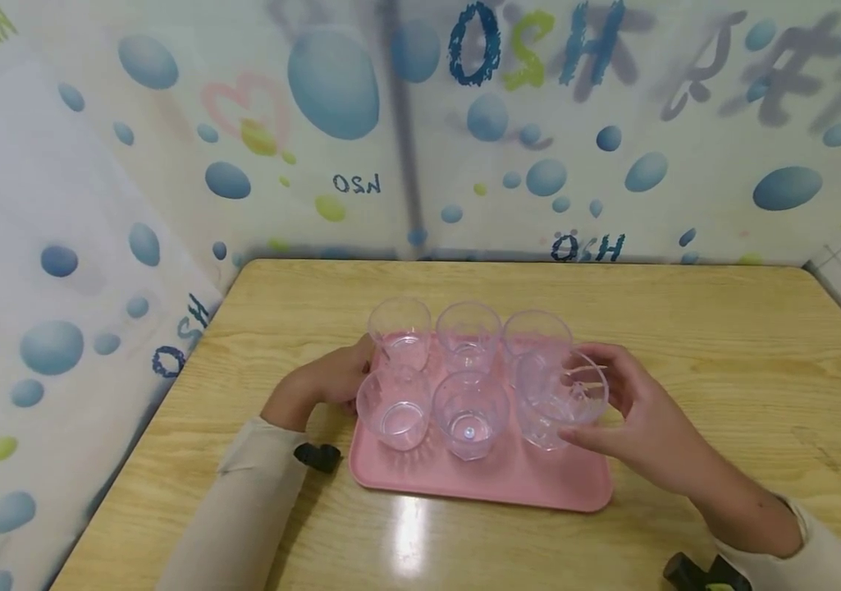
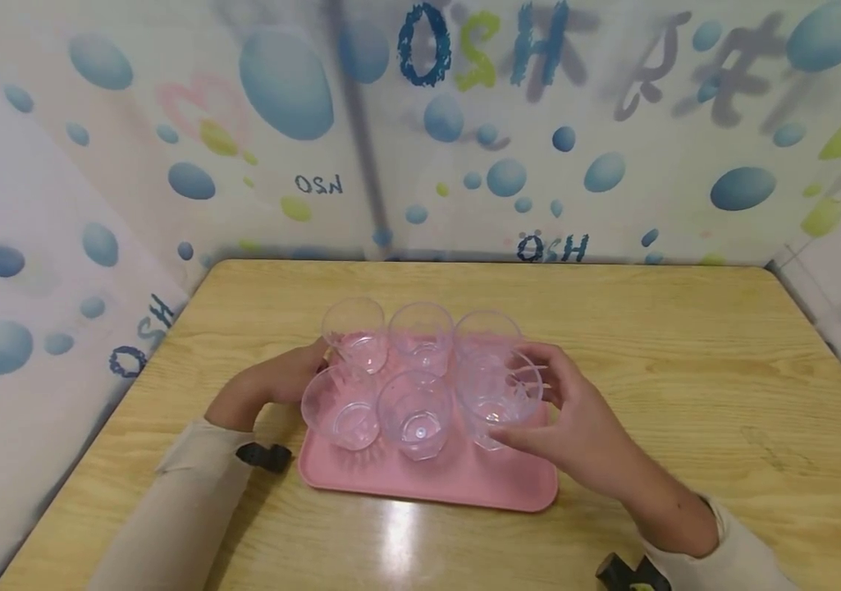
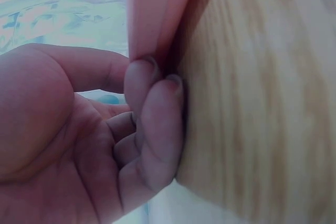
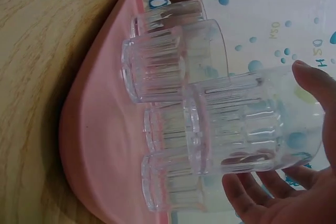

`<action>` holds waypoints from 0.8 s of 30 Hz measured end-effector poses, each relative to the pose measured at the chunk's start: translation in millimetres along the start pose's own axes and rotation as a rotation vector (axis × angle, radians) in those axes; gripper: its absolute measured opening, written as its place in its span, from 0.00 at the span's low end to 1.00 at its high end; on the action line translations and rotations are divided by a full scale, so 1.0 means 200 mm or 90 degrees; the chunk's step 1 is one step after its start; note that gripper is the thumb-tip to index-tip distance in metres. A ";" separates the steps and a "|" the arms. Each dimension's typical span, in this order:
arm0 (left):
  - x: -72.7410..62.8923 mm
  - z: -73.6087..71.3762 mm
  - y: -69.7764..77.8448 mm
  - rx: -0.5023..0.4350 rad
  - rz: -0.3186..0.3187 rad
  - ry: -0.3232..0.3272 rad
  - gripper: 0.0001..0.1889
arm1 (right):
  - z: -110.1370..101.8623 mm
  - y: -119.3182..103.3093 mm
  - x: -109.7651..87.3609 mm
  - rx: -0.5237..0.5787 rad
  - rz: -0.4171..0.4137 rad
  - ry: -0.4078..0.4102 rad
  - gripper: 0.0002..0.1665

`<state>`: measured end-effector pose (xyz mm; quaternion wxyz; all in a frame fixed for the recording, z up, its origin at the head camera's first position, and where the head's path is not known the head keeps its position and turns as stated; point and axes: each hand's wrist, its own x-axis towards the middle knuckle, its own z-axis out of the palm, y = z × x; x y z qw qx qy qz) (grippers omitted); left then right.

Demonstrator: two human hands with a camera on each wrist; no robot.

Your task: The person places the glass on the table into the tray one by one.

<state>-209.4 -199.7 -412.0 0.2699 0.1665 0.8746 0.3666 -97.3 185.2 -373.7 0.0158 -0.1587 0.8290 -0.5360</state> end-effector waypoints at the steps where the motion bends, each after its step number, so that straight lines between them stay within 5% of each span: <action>1: 0.00 0.00 0.00 0.002 -0.005 0.003 0.27 | 0.00 0.00 0.00 -0.012 0.019 -0.007 0.50; 6: -0.01 -0.01 0.00 0.011 -0.017 0.007 0.28 | 0.01 0.01 0.01 -0.053 0.069 -0.057 0.54; 24: -0.01 0.01 -0.02 -0.002 -0.003 0.002 0.31 | 0.00 0.10 0.04 -0.063 0.059 -0.159 0.52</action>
